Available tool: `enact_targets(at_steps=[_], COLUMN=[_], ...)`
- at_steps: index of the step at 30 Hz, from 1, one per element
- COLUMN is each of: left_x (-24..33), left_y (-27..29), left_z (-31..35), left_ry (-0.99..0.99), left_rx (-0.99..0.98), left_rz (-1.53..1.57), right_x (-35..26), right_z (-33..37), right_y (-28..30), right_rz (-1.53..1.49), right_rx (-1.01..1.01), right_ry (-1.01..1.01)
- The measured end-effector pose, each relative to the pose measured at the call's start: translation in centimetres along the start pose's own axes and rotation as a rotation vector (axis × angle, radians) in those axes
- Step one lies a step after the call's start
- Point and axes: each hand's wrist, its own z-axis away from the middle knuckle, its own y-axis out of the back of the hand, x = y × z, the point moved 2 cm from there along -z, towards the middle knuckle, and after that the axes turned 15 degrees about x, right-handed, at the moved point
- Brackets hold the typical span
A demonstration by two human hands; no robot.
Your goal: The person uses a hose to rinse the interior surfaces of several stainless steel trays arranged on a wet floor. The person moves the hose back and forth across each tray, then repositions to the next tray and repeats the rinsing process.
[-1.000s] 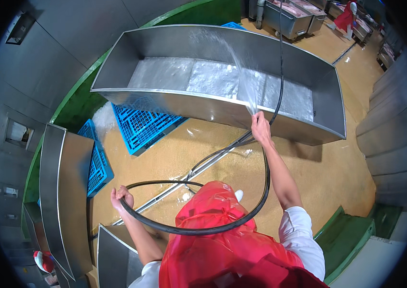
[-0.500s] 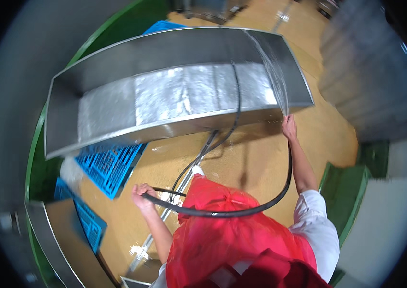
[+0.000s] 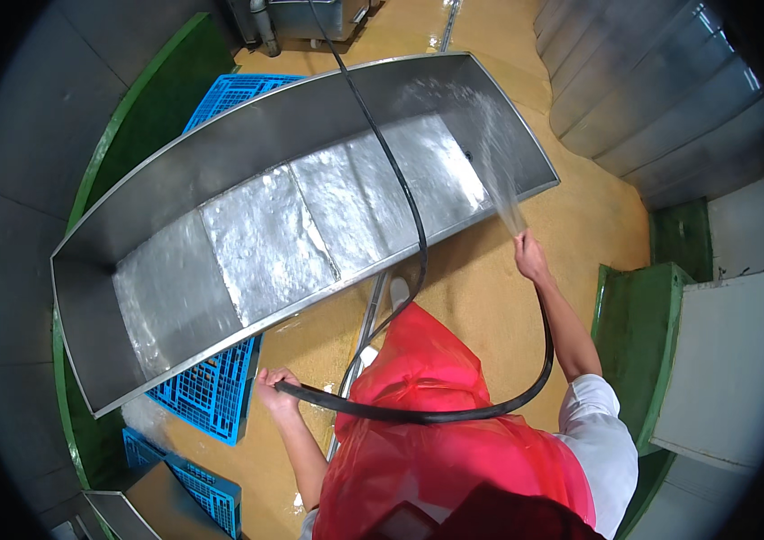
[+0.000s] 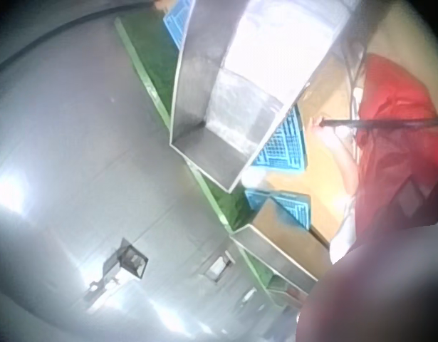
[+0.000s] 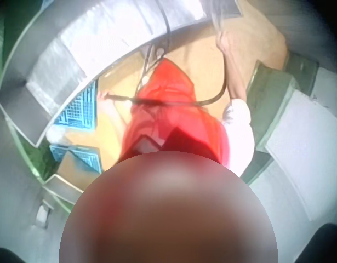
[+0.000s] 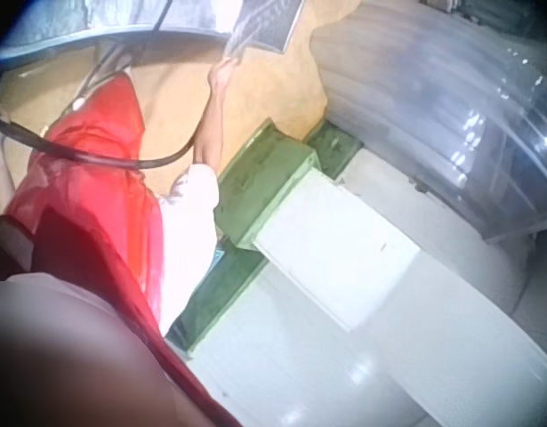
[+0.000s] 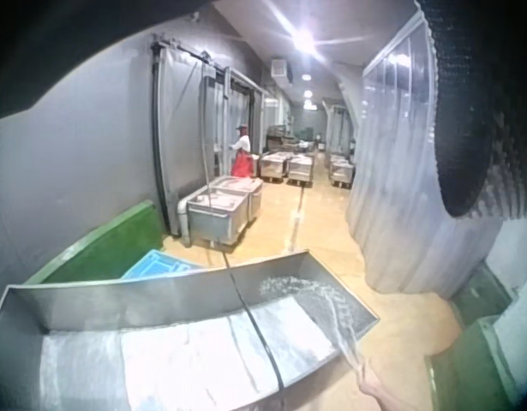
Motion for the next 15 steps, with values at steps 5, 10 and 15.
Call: enact_targets(at_steps=[5, 10, 15], left_x=[-1.4, -4.1, -6.3], left_y=[-5.7, -8.7, -9.0], left_z=[-1.4, -2.0, -3.0], left_ry=[-0.048, -0.07, -0.079], left_rx=[-0.035, -0.039, 0.018], left_rz=[0.032, 0.079, 0.095], right_x=[-3.8, -5.7, -5.0], right_z=[-5.5, -10.1, -13.7], right_y=[-5.6, -10.0, -11.1], right_rz=[-0.089, -0.095, -0.123], right_rx=[0.014, -0.078, -0.055], right_ry=[-0.045, -0.032, -0.085])
